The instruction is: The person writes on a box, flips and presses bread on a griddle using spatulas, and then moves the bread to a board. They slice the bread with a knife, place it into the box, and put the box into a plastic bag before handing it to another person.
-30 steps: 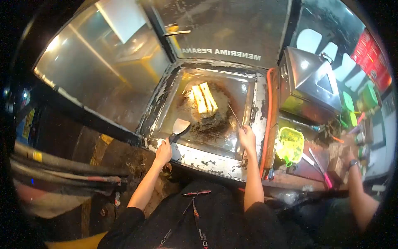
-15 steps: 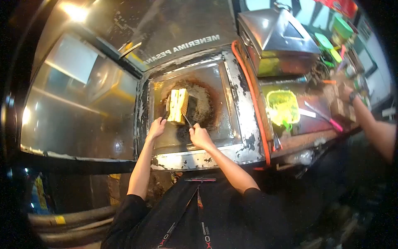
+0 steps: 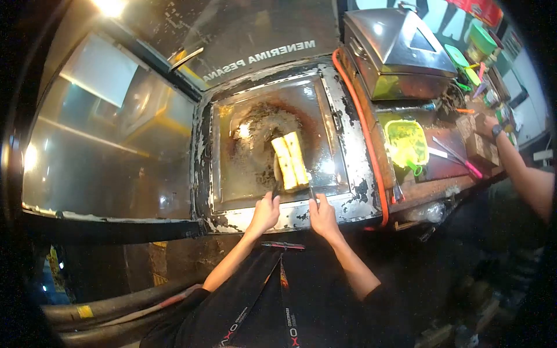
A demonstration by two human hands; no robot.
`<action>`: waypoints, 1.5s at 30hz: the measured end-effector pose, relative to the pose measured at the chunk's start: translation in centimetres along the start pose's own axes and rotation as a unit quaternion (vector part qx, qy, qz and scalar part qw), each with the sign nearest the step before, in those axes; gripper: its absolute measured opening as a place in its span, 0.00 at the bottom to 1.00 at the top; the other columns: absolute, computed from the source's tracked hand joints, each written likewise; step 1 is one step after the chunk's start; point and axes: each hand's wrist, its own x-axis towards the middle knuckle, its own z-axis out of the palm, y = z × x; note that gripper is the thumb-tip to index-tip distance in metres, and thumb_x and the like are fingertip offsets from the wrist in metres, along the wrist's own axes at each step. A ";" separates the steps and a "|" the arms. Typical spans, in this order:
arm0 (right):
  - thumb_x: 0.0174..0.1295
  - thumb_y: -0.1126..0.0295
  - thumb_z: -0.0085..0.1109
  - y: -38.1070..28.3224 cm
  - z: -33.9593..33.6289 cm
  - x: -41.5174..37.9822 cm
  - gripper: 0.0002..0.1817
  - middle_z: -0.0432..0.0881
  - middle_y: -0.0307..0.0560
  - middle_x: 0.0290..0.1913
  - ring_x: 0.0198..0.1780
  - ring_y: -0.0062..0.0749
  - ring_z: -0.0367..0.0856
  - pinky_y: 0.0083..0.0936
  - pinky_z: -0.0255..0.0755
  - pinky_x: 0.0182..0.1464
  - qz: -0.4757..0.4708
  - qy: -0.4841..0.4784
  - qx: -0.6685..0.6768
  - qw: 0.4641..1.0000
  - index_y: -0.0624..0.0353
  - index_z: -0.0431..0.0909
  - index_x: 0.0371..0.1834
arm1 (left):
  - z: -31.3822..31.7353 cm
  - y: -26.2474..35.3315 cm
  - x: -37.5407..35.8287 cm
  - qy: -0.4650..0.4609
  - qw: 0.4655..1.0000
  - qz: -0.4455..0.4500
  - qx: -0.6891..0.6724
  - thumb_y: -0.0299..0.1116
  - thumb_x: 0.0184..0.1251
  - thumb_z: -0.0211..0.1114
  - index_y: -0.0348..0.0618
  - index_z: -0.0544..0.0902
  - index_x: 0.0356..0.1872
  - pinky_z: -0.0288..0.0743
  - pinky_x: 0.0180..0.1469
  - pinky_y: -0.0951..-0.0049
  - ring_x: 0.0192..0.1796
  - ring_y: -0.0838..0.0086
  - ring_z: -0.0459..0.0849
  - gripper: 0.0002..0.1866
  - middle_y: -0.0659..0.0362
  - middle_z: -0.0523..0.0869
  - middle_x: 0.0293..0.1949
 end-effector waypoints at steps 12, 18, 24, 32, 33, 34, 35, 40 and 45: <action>0.66 0.59 0.52 -3.1 13.3 14.9 0.18 0.80 0.47 0.24 0.18 0.29 0.76 0.27 0.69 0.16 -0.041 -0.011 0.011 0.999 0.61 0.73 0.51 | -8.8 -9.0 12.9 0.070 0.990 0.049 0.115 0.41 0.67 0.54 0.29 0.77 0.43 0.73 0.48 0.50 0.44 0.41 0.80 0.20 0.34 0.81 0.37; 0.64 0.59 0.54 -3.1 11.4 8.2 0.21 0.82 0.59 0.32 0.36 0.44 0.82 0.36 0.74 0.40 -0.072 -0.017 -0.030 0.997 0.66 0.72 0.50 | -7.6 -8.7 7.2 0.059 0.991 0.024 0.114 0.37 0.67 0.53 0.29 0.76 0.41 0.71 0.45 0.45 0.41 0.36 0.78 0.16 0.33 0.81 0.33; 0.59 0.60 0.60 -0.5 -0.3 2.7 0.21 0.82 0.58 0.32 0.37 0.48 0.83 0.34 0.74 0.41 0.001 -0.114 0.060 0.992 0.62 0.75 0.50 | -8.4 -10.4 2.5 -0.001 0.988 -0.098 -0.119 0.38 0.69 0.54 0.32 0.77 0.35 0.69 0.25 0.69 0.20 0.71 0.76 0.16 0.55 0.78 0.19; 0.47 0.68 0.68 -0.7 -7.5 4.2 0.22 0.84 0.50 0.37 0.41 0.45 0.83 0.35 0.74 0.44 -0.044 -0.041 -0.246 0.967 0.45 0.80 0.49 | -11.0 -9.3 7.2 -0.120 0.991 -0.049 -0.038 0.41 0.69 0.54 0.37 0.75 0.32 0.66 0.20 0.73 0.18 0.78 0.72 0.15 0.62 0.75 0.18; 0.46 0.68 0.69 0.1 -6.4 5.2 0.22 0.84 0.49 0.38 0.43 0.47 0.82 0.37 0.74 0.46 -0.054 -0.050 -0.239 0.968 0.42 0.80 0.47 | -11.1 -9.1 7.4 -0.140 0.988 -0.046 -0.040 0.41 0.69 0.54 0.37 0.75 0.31 0.65 0.20 0.73 0.18 0.79 0.72 0.15 0.63 0.75 0.18; 0.46 0.68 0.68 0.1 -5.1 5.9 0.21 0.84 0.49 0.38 0.43 0.47 0.82 0.38 0.74 0.45 -0.067 -0.057 -0.236 0.968 0.43 0.80 0.47 | -11.1 -8.6 7.4 -0.152 0.986 -0.048 -0.052 0.41 0.69 0.54 0.37 0.75 0.31 0.65 0.20 0.73 0.17 0.79 0.72 0.15 0.63 0.75 0.18; 0.46 0.69 0.67 0.0 -3.5 6.6 0.20 0.84 0.49 0.38 0.43 0.46 0.82 0.38 0.74 0.45 -0.079 -0.063 -0.234 0.967 0.44 0.80 0.47 | -11.0 -8.1 7.3 -0.165 0.983 -0.050 -0.063 0.40 0.69 0.54 0.37 0.75 0.31 0.65 0.20 0.73 0.17 0.79 0.72 0.15 0.63 0.74 0.18; 0.49 0.71 0.64 -2.5 1.5 6.6 0.17 0.82 0.54 0.35 0.38 0.51 0.81 0.41 0.74 0.41 -0.200 -0.002 -0.189 0.961 0.55 0.80 0.45 | -11.3 -7.6 8.0 -0.177 0.973 -0.083 -0.120 0.40 0.69 0.54 0.38 0.75 0.31 0.63 0.19 0.75 0.17 0.81 0.70 0.14 0.64 0.74 0.18; 0.50 0.72 0.64 -8.3 -1.4 2.1 0.18 0.80 0.58 0.33 0.35 0.54 0.81 0.43 0.74 0.38 -0.206 -0.009 -0.209 0.956 0.57 0.78 0.46 | -14.7 -10.0 9.2 -0.108 0.993 -0.027 0.050 0.37 0.67 0.55 0.35 0.79 0.36 0.70 0.27 0.71 0.22 0.75 0.76 0.13 0.58 0.78 0.20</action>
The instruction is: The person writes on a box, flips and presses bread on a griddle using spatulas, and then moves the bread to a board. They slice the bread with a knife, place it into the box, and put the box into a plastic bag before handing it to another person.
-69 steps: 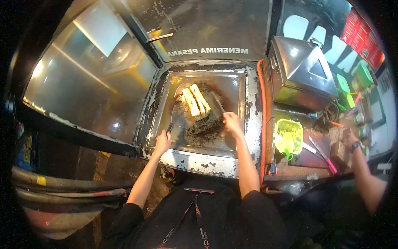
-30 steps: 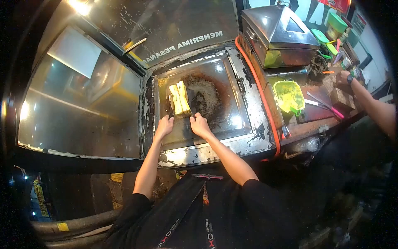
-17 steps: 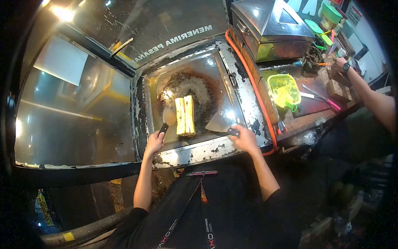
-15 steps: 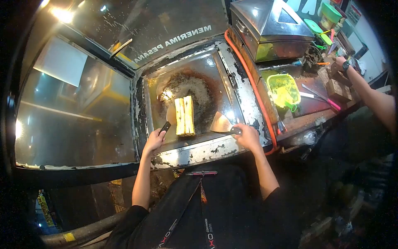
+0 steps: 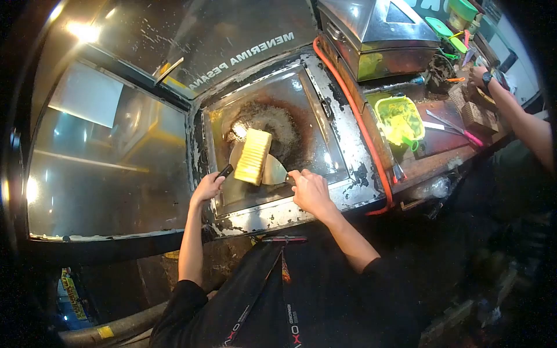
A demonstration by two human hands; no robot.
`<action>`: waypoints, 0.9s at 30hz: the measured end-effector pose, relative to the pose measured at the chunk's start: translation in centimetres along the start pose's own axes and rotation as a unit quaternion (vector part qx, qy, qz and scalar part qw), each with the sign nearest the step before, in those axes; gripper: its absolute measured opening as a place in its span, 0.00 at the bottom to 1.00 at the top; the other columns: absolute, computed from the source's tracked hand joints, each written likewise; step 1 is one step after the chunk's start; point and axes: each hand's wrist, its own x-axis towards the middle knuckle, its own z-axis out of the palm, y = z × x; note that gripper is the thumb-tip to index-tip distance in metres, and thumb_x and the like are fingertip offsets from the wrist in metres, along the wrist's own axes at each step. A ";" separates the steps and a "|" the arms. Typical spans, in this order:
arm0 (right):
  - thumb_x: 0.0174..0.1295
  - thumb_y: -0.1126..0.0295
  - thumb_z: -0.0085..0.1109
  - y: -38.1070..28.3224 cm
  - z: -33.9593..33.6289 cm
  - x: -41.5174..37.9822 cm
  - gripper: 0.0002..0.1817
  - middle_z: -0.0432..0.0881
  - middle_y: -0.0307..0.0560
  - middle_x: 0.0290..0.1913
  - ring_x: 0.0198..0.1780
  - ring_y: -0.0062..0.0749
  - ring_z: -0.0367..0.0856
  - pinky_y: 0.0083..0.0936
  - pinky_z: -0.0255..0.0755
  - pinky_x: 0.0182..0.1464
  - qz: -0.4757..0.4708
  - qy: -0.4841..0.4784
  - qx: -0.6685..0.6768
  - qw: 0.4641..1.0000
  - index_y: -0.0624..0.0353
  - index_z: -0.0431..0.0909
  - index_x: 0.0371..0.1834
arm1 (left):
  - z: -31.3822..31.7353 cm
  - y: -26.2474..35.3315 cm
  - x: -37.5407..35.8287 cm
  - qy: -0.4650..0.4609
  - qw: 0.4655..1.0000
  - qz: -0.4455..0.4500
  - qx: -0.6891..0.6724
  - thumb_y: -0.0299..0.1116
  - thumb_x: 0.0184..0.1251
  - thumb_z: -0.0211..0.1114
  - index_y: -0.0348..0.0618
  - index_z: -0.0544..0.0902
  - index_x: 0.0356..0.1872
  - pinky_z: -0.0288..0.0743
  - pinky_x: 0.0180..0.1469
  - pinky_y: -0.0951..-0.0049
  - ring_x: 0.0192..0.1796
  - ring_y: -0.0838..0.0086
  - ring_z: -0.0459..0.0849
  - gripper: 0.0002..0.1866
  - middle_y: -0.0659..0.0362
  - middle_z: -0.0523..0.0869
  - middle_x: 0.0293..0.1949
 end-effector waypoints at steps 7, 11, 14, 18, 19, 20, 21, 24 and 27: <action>0.52 0.72 0.63 0.0 -2.0 -3.3 0.18 0.81 0.58 0.38 0.41 0.55 0.80 0.42 0.73 0.44 0.074 -0.058 0.028 0.995 0.60 0.75 0.48 | 1.8 -1.5 -2.2 0.006 0.999 -0.002 -0.037 0.37 0.70 0.54 0.37 0.75 0.30 0.67 0.22 0.74 0.20 0.80 0.74 0.13 0.63 0.74 0.18; 0.52 0.71 0.64 0.5 -1.4 -5.9 0.20 0.80 0.62 0.37 0.40 0.59 0.79 0.45 0.73 0.44 0.110 -0.065 0.018 0.992 0.59 0.73 0.49 | 6.7 0.8 -6.0 -0.013 0.976 -0.026 -0.218 0.38 0.72 0.53 0.41 0.73 0.33 0.61 0.18 0.81 0.18 0.84 0.68 0.11 0.67 0.72 0.19; 0.53 0.71 0.64 1.4 0.9 -5.2 0.21 0.79 0.63 0.37 0.42 0.59 0.79 0.45 0.72 0.45 0.105 -0.023 0.046 0.993 0.61 0.72 0.50 | 8.8 1.1 -7.2 -0.042 0.929 -0.077 -0.359 0.37 0.73 0.52 0.43 0.71 0.35 0.54 0.17 0.85 0.16 0.88 0.62 0.09 0.69 0.70 0.21; 0.53 0.70 0.64 3.5 5.0 -0.4 0.20 0.80 0.61 0.42 0.44 0.57 0.79 0.44 0.72 0.45 0.057 0.039 0.045 0.997 0.61 0.73 0.49 | 9.5 0.7 -8.9 0.007 0.897 -0.091 -0.432 0.37 0.73 0.52 0.44 0.71 0.35 0.53 0.16 0.85 0.15 0.89 0.61 0.09 0.69 0.70 0.21; 0.53 0.70 0.65 3.5 5.4 1.0 0.20 0.80 0.60 0.43 0.45 0.56 0.79 0.43 0.72 0.45 0.034 0.051 0.043 0.997 0.61 0.74 0.49 | 9.4 0.6 -9.5 0.023 0.889 -0.093 -0.448 0.37 0.73 0.52 0.45 0.71 0.34 0.53 0.16 0.85 0.15 0.89 0.61 0.09 0.69 0.70 0.21; 0.52 0.70 0.65 3.5 5.3 1.9 0.21 0.81 0.60 0.42 0.44 0.56 0.79 0.42 0.72 0.45 0.044 0.024 0.032 0.998 0.60 0.74 0.50 | 9.4 0.0 -9.9 0.034 0.885 -0.090 -0.456 0.37 0.73 0.52 0.45 0.71 0.34 0.53 0.15 0.85 0.15 0.89 0.61 0.09 0.69 0.70 0.21; 0.51 0.69 0.66 3.1 4.7 3.0 0.21 0.82 0.60 0.41 0.44 0.56 0.80 0.41 0.73 0.45 0.053 -0.003 0.020 0.998 0.58 0.75 0.50 | 9.4 -0.6 -10.5 0.045 0.880 -0.086 -0.464 0.37 0.73 0.52 0.45 0.71 0.35 0.54 0.15 0.85 0.15 0.89 0.61 0.09 0.69 0.70 0.21; 0.52 0.68 0.66 0.1 1.9 4.7 0.20 0.83 0.58 0.37 0.42 0.54 0.81 0.41 0.73 0.44 0.042 -0.089 -0.041 0.994 0.56 0.77 0.49 | 8.8 -1.1 -13.6 0.102 0.875 -0.078 -0.466 0.36 0.70 0.56 0.42 0.73 0.36 0.57 0.17 0.84 0.16 0.88 0.64 0.08 0.68 0.71 0.20; 0.54 0.66 0.64 -2.7 1.4 5.8 0.18 0.83 0.57 0.38 0.43 0.53 0.81 0.41 0.73 0.44 -0.013 -0.151 -0.051 0.987 0.55 0.77 0.49 | 9.6 -3.0 -16.2 0.145 0.858 -0.066 -0.489 0.35 0.68 0.58 0.41 0.75 0.35 0.61 0.20 0.83 0.18 0.87 0.67 0.08 0.68 0.72 0.20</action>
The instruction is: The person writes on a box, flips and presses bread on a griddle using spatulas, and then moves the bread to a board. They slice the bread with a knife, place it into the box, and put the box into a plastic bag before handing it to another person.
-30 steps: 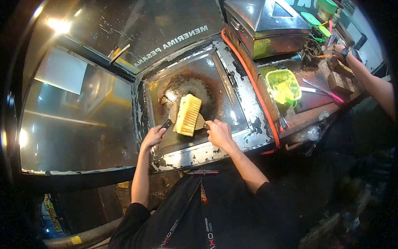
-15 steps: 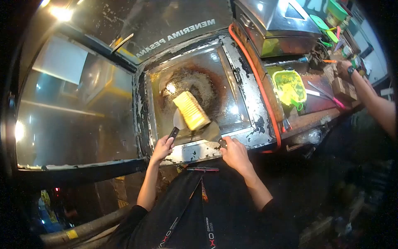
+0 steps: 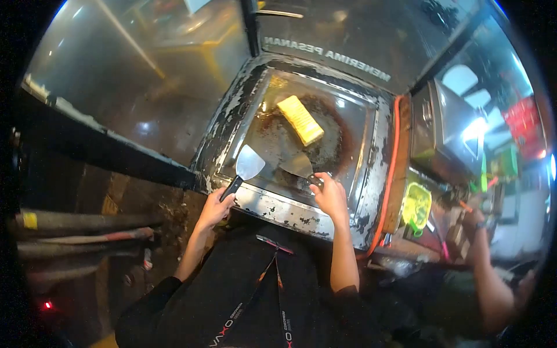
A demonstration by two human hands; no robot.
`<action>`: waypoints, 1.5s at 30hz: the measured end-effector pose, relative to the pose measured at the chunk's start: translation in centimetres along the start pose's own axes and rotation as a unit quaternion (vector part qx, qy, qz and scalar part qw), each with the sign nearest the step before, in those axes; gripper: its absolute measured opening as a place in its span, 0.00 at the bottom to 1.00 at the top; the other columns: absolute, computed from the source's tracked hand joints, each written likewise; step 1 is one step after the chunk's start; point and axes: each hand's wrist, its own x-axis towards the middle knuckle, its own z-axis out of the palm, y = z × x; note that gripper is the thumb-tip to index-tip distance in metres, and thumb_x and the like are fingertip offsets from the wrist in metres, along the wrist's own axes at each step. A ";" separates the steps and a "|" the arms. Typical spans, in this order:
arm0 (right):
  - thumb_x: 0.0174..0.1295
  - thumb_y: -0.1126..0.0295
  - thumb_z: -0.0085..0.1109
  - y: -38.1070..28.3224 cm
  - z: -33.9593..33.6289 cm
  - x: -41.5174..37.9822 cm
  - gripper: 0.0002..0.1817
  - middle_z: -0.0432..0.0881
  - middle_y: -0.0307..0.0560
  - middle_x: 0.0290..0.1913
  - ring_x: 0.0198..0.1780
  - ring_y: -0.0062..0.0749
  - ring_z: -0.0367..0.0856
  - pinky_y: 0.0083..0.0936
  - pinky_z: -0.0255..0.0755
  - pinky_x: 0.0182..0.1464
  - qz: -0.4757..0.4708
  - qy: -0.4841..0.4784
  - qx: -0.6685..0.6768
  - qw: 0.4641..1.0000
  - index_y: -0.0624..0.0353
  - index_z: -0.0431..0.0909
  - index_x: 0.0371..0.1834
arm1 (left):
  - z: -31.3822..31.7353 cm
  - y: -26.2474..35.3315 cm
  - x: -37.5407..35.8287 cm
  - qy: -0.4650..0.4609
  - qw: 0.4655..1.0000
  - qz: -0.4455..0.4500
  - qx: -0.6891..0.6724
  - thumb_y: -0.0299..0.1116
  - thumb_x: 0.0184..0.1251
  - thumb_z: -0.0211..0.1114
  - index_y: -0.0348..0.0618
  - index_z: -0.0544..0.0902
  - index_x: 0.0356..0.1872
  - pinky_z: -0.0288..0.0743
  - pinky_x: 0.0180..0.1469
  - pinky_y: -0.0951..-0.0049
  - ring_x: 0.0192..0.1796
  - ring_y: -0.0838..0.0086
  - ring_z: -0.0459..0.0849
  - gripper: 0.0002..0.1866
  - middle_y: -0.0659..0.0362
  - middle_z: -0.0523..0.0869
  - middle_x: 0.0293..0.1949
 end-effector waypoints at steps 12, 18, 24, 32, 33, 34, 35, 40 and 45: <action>0.58 0.61 0.54 -12.0 9.9 27.0 0.15 0.83 0.61 0.36 0.41 0.54 0.83 0.43 0.77 0.45 -0.097 0.078 -0.268 0.955 0.61 0.81 0.39 | -3.8 -1.6 -8.2 0.098 0.989 -0.007 -0.110 0.34 0.68 0.60 0.41 0.77 0.41 0.61 0.20 0.84 0.19 0.88 0.67 0.08 0.69 0.72 0.22; 0.51 0.57 0.62 -15.4 8.4 25.2 0.21 0.83 0.62 0.43 0.48 0.52 0.82 0.41 0.77 0.49 -0.098 -0.066 -0.395 0.911 0.63 0.82 0.42 | -6.0 -2.0 -11.7 0.120 0.982 -0.015 -0.149 0.35 0.67 0.61 0.40 0.77 0.41 0.61 0.21 0.84 0.20 0.88 0.67 0.10 0.69 0.73 0.22; 0.45 0.56 0.65 -15.1 6.8 22.4 0.12 0.86 0.49 0.35 0.40 0.43 0.84 0.36 0.78 0.44 -0.190 -0.139 -0.477 0.847 0.43 0.86 0.33 | -7.6 -1.7 -11.9 0.122 0.986 0.005 -0.111 0.38 0.66 0.61 0.39 0.77 0.40 0.62 0.22 0.82 0.19 0.87 0.68 0.11 0.68 0.73 0.20; 0.42 0.59 0.66 -13.1 6.7 19.6 0.12 0.84 0.50 0.30 0.32 0.45 0.84 0.39 0.78 0.38 -0.315 -0.095 -0.429 0.841 0.48 0.85 0.32 | -8.4 0.2 -10.7 0.087 0.995 0.026 -0.051 0.38 0.65 0.60 0.42 0.77 0.36 0.63 0.23 0.80 0.19 0.85 0.69 0.10 0.68 0.71 0.18; 0.42 0.59 0.67 -12.0 5.9 18.4 0.13 0.84 0.50 0.30 0.31 0.45 0.83 0.39 0.78 0.37 -0.305 -0.108 -0.438 0.839 0.48 0.85 0.32 | -8.4 0.1 -10.6 0.080 0.995 0.026 -0.056 0.38 0.65 0.60 0.42 0.76 0.35 0.63 0.22 0.80 0.19 0.85 0.69 0.10 0.68 0.71 0.18; 0.41 0.59 0.67 -11.1 5.0 17.1 0.13 0.84 0.51 0.29 0.30 0.45 0.83 0.39 0.78 0.37 -0.295 -0.121 -0.448 0.835 0.48 0.85 0.31 | -8.3 0.1 -10.5 0.074 0.995 0.027 -0.062 0.37 0.65 0.60 0.42 0.76 0.34 0.62 0.22 0.80 0.19 0.85 0.69 0.09 0.68 0.71 0.18; 0.41 0.59 0.67 -10.2 4.0 15.5 0.13 0.84 0.51 0.29 0.31 0.45 0.84 0.39 0.78 0.37 -0.271 -0.133 -0.457 0.837 0.48 0.85 0.31 | -8.2 -0.1 -10.5 0.071 0.995 0.027 -0.067 0.37 0.65 0.60 0.42 0.76 0.34 0.62 0.22 0.80 0.19 0.85 0.69 0.09 0.68 0.71 0.18; 0.49 0.61 0.64 -6.8 0.5 5.2 0.11 0.83 0.56 0.29 0.34 0.50 0.83 0.42 0.77 0.39 -0.159 -0.108 -0.344 0.919 0.54 0.84 0.31 | -8.2 -0.7 -10.0 0.060 0.996 0.027 -0.063 0.37 0.66 0.60 0.42 0.76 0.34 0.62 0.22 0.80 0.19 0.85 0.68 0.09 0.68 0.71 0.19; 0.55 0.60 0.61 -5.9 2.2 -3.2 0.12 0.84 0.58 0.34 0.38 0.54 0.83 0.43 0.76 0.44 0.053 -0.058 -0.312 0.947 0.52 0.84 0.39 | -7.8 -1.4 -8.9 0.060 0.994 0.034 -0.081 0.36 0.66 0.61 0.41 0.77 0.39 0.62 0.22 0.82 0.19 0.87 0.67 0.09 0.69 0.71 0.20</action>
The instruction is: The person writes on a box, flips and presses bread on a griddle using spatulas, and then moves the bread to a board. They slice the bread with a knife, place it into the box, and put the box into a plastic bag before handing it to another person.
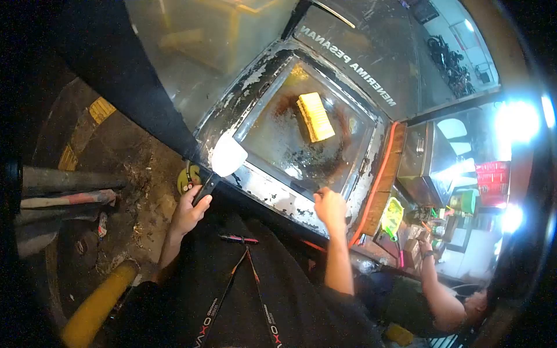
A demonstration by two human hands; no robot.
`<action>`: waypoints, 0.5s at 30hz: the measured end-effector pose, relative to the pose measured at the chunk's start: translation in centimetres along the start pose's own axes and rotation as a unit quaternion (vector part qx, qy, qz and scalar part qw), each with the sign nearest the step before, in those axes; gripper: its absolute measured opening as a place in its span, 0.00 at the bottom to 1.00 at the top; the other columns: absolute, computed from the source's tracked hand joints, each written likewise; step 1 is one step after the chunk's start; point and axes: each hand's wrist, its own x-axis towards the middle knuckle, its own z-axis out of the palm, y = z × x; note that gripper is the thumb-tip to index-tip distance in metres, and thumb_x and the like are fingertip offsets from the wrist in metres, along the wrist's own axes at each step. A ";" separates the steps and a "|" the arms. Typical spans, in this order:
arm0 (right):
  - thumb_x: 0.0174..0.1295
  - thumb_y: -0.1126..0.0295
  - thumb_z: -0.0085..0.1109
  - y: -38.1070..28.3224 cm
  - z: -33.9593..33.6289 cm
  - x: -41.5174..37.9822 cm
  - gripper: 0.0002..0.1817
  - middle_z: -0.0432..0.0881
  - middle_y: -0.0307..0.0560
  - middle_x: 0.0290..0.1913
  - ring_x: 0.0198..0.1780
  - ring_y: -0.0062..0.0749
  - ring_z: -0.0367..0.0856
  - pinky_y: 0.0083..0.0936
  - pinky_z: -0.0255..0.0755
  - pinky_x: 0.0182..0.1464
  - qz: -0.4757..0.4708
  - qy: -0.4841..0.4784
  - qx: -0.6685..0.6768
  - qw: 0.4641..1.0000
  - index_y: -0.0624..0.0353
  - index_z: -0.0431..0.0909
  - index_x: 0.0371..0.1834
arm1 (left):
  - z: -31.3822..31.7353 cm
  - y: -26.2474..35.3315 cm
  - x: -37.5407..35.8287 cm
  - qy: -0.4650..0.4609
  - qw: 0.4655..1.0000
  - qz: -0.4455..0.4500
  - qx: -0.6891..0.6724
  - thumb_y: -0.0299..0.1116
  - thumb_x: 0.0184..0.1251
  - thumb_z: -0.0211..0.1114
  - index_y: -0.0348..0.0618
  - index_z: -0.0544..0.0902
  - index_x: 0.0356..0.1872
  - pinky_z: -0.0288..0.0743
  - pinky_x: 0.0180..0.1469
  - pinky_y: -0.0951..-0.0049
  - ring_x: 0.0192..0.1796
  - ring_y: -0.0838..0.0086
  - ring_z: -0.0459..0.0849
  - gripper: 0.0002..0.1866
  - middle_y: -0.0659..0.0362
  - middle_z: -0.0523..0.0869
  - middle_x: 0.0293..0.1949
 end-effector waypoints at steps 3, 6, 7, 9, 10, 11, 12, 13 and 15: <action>0.57 0.58 0.60 -1.3 3.9 2.0 0.14 0.83 0.60 0.30 0.36 0.56 0.83 0.46 0.76 0.40 0.055 0.087 0.006 0.995 0.55 0.80 0.39 | 0.7 0.5 0.9 -0.017 0.999 -0.005 -0.034 0.35 0.66 0.61 0.42 0.76 0.39 0.60 0.21 0.84 0.19 0.88 0.66 0.08 0.70 0.70 0.20; 0.56 0.58 0.60 -0.6 5.6 5.6 0.14 0.83 0.57 0.27 0.31 0.53 0.84 0.44 0.77 0.34 0.026 0.189 -0.016 0.981 0.58 0.79 0.33 | 1.7 0.7 1.9 -0.027 0.998 -0.011 -0.062 0.33 0.67 0.60 0.41 0.76 0.39 0.58 0.19 0.86 0.18 0.90 0.64 0.07 0.72 0.70 0.20; 0.56 0.58 0.60 -1.0 4.2 5.2 0.14 0.83 0.57 0.27 0.31 0.52 0.84 0.43 0.77 0.35 0.026 0.165 -0.021 0.986 0.58 0.79 0.33 | 1.7 0.8 2.0 -0.026 0.998 -0.007 -0.062 0.33 0.67 0.61 0.41 0.76 0.39 0.58 0.19 0.86 0.18 0.90 0.64 0.07 0.72 0.70 0.20; 0.56 0.59 0.61 -1.8 1.2 3.5 0.13 0.83 0.57 0.28 0.32 0.52 0.84 0.43 0.77 0.36 0.016 0.114 -0.032 0.993 0.58 0.80 0.33 | 2.1 1.2 1.7 -0.005 0.998 -0.003 -0.061 0.33 0.67 0.61 0.41 0.76 0.39 0.58 0.19 0.86 0.18 0.90 0.64 0.07 0.72 0.70 0.20; 0.55 0.59 0.61 -2.1 0.6 2.7 0.13 0.83 0.57 0.28 0.33 0.51 0.84 0.43 0.77 0.37 0.008 0.079 -0.026 0.997 0.59 0.80 0.32 | 2.3 1.4 1.5 0.004 0.998 -0.001 -0.061 0.33 0.67 0.61 0.41 0.76 0.38 0.58 0.19 0.86 0.18 0.90 0.64 0.07 0.72 0.70 0.20; 0.54 0.60 0.61 -2.4 0.8 2.6 0.13 0.83 0.57 0.27 0.33 0.51 0.84 0.44 0.77 0.38 -0.026 0.059 -0.025 0.998 0.59 0.80 0.35 | 2.4 1.3 1.5 0.008 0.998 0.000 -0.066 0.33 0.67 0.61 0.41 0.76 0.38 0.58 0.19 0.86 0.18 0.90 0.64 0.07 0.71 0.70 0.20; 0.54 0.60 0.61 -2.9 1.3 3.0 0.13 0.83 0.57 0.26 0.32 0.51 0.84 0.44 0.77 0.37 -0.057 0.077 -0.008 0.995 0.58 0.80 0.35 | 2.6 1.0 1.4 0.012 0.997 0.000 -0.072 0.33 0.67 0.61 0.41 0.76 0.38 0.58 0.19 0.86 0.18 0.90 0.64 0.07 0.71 0.70 0.21; 0.54 0.60 0.61 -3.5 2.0 3.8 0.13 0.82 0.57 0.26 0.32 0.52 0.84 0.44 0.77 0.36 -0.087 0.094 0.009 0.992 0.58 0.80 0.35 | 2.8 0.6 1.2 0.015 0.997 -0.001 -0.077 0.33 0.67 0.61 0.41 0.76 0.38 0.58 0.19 0.86 0.18 0.90 0.64 0.07 0.71 0.70 0.21; 0.55 0.59 0.60 -4.3 3.4 7.5 0.12 0.83 0.57 0.27 0.31 0.53 0.83 0.44 0.77 0.35 -0.120 0.138 0.025 0.983 0.55 0.80 0.37 | 3.2 0.2 0.9 0.024 0.996 0.007 -0.082 0.33 0.67 0.61 0.41 0.76 0.38 0.58 0.19 0.86 0.18 0.90 0.64 0.07 0.71 0.70 0.21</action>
